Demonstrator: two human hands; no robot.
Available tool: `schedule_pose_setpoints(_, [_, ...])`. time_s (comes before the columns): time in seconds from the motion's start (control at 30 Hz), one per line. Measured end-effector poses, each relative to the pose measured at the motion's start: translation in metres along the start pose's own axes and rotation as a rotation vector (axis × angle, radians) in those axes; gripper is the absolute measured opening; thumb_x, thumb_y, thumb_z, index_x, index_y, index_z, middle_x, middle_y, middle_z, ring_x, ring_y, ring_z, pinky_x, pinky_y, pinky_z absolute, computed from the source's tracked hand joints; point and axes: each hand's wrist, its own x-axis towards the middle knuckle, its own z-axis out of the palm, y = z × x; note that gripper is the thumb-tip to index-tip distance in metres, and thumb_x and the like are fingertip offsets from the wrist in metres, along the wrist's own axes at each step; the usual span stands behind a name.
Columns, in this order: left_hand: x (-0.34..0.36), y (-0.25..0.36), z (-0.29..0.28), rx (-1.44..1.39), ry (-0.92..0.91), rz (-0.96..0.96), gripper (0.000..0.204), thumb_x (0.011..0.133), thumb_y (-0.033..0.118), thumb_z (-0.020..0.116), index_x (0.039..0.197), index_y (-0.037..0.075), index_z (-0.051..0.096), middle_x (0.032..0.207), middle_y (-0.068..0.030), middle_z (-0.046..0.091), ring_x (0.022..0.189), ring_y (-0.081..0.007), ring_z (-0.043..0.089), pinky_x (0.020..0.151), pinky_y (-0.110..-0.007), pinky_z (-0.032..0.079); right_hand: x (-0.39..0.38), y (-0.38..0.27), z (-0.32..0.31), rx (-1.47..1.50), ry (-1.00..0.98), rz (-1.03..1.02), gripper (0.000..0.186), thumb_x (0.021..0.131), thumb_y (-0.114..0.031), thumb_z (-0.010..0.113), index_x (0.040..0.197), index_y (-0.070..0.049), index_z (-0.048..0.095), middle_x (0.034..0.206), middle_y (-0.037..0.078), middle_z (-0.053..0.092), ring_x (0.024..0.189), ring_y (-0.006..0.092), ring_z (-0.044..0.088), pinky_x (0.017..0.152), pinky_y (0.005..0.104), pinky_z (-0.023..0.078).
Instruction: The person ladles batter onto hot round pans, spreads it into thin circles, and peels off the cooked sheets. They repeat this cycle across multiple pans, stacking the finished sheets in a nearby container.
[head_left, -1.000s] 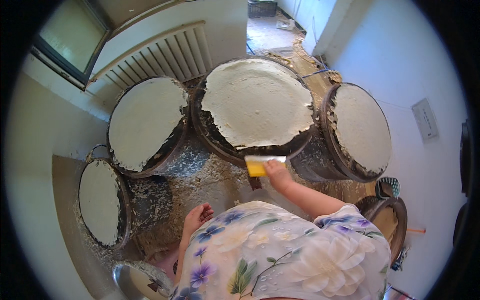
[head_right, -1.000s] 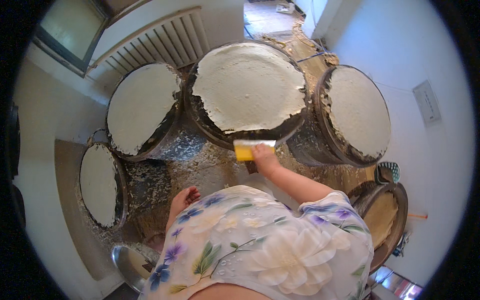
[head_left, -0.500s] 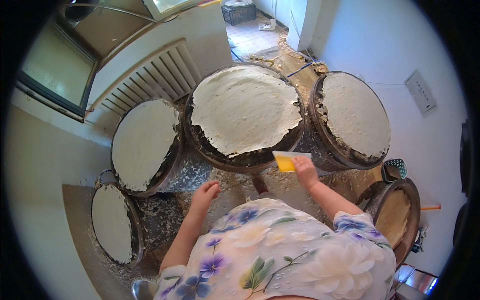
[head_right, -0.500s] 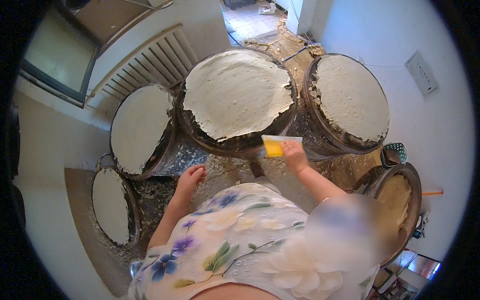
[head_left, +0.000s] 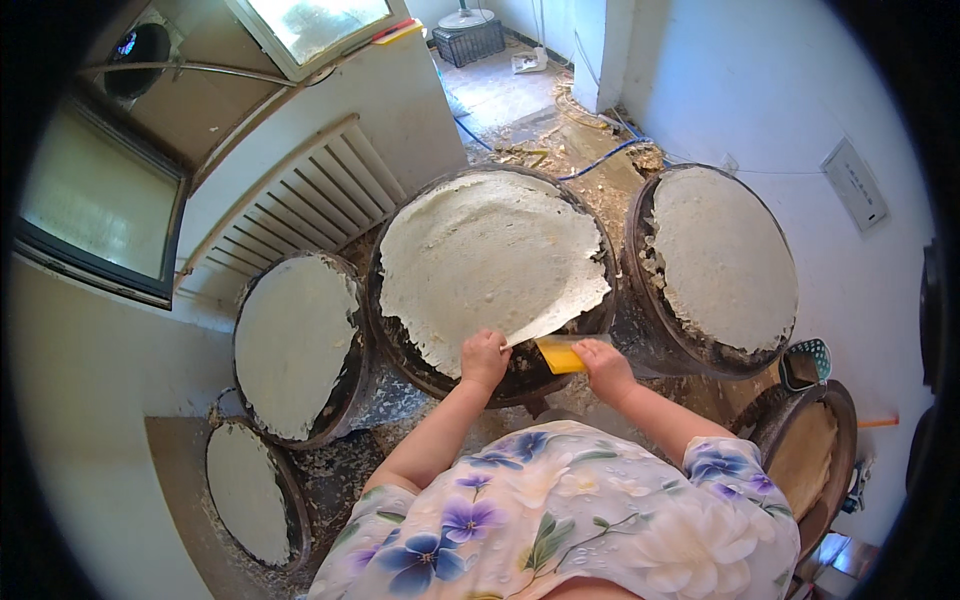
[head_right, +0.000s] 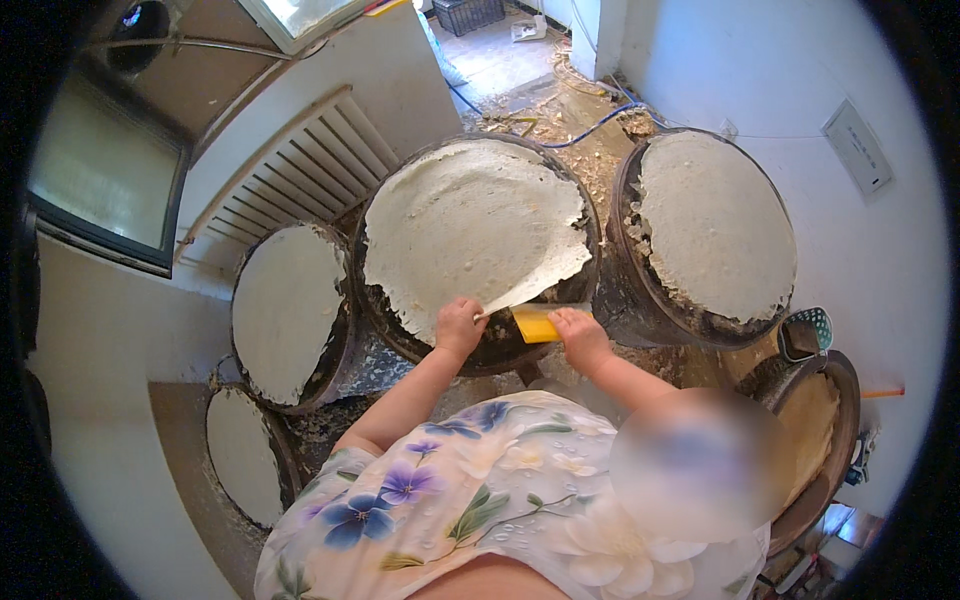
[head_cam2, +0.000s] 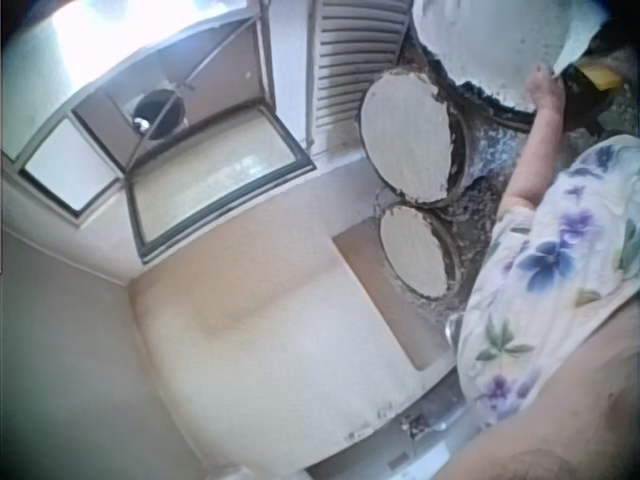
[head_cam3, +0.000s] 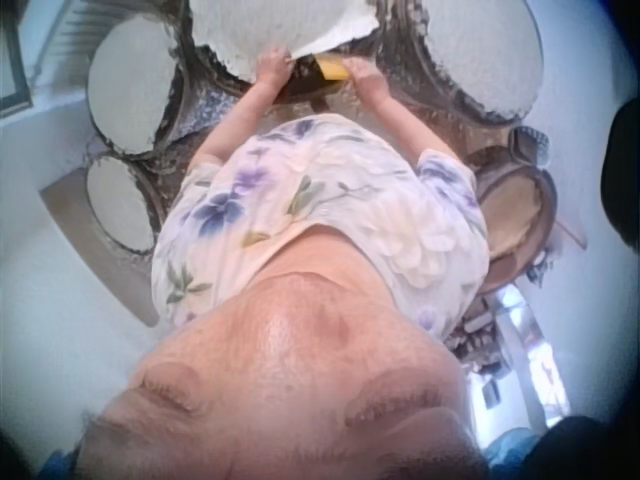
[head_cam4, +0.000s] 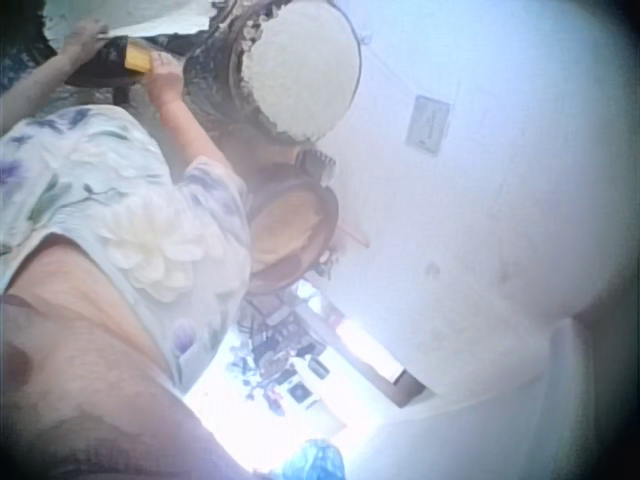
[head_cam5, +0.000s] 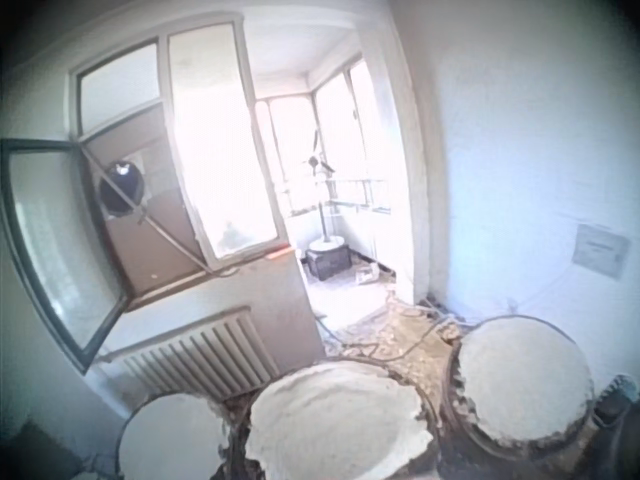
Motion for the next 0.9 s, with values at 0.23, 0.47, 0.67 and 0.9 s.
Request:
schedule_pose_setpoints(0.23, [0.036, -0.004, -0.028, -0.022, 0.092, 0.143, 0.012, 0.069, 0.015, 0.064, 0.068, 0.008, 0.054, 0.071, -0.0090, 0.055, 0.072, -0.0301, 0.053, 0.067, -0.039, 0.043, -0.012, -0.009, -0.017, 0.060, -0.042, -0.016, 0.034, 0.069, -0.002, 0.050, 0.104, -0.002, 0.054, 0.103, 0.014, 0.057, 0.097, 0.0293, 0.054, 0.083, 0.0369, 0.043])
schedule_pose_setpoints(0.47, [0.059, 0.028, -0.065, 0.248, 0.146, 0.514, 0.006, 0.069, 0.008, 0.057, 0.070, 0.010, 0.051, 0.072, -0.0056, 0.052, 0.075, -0.0240, 0.053, 0.078, -0.037, 0.041, -0.002, -0.014, -0.012, 0.139, -0.089, -0.030, 0.033, 0.068, -0.002, 0.051, 0.101, -0.002, 0.055, 0.101, 0.015, 0.056, 0.095, 0.0301, 0.054, 0.082, 0.0366, 0.044])
schedule_pose_setpoints(0.67, [0.082, -0.017, -0.119, -0.035, 0.465, 0.169, 0.007, 0.069, 0.005, 0.063, 0.070, 0.006, 0.056, 0.070, -0.0117, 0.055, 0.067, -0.0314, 0.054, 0.062, -0.038, 0.043, 0.012, -0.011, -0.013, 0.115, -0.022, -0.067, 0.035, 0.067, -0.002, 0.051, 0.102, -0.002, 0.054, 0.099, 0.015, 0.056, 0.096, 0.0308, 0.053, 0.083, 0.0375, 0.043])
schedule_pose_setpoints(0.9, [0.100, -0.053, -0.290, 0.123, 0.771, 0.076, 0.016, 0.082, 0.016, 0.060, 0.078, 0.004, 0.051, 0.074, -0.0053, 0.050, 0.068, -0.0177, 0.049, 0.062, -0.029, 0.042, 0.041, 0.017, 0.011, -0.242, -0.056, -0.170, 0.036, 0.066, -0.009, 0.052, 0.100, 0.004, 0.051, 0.093, 0.016, 0.054, 0.093, 0.0297, 0.051, 0.083, 0.0344, 0.041])
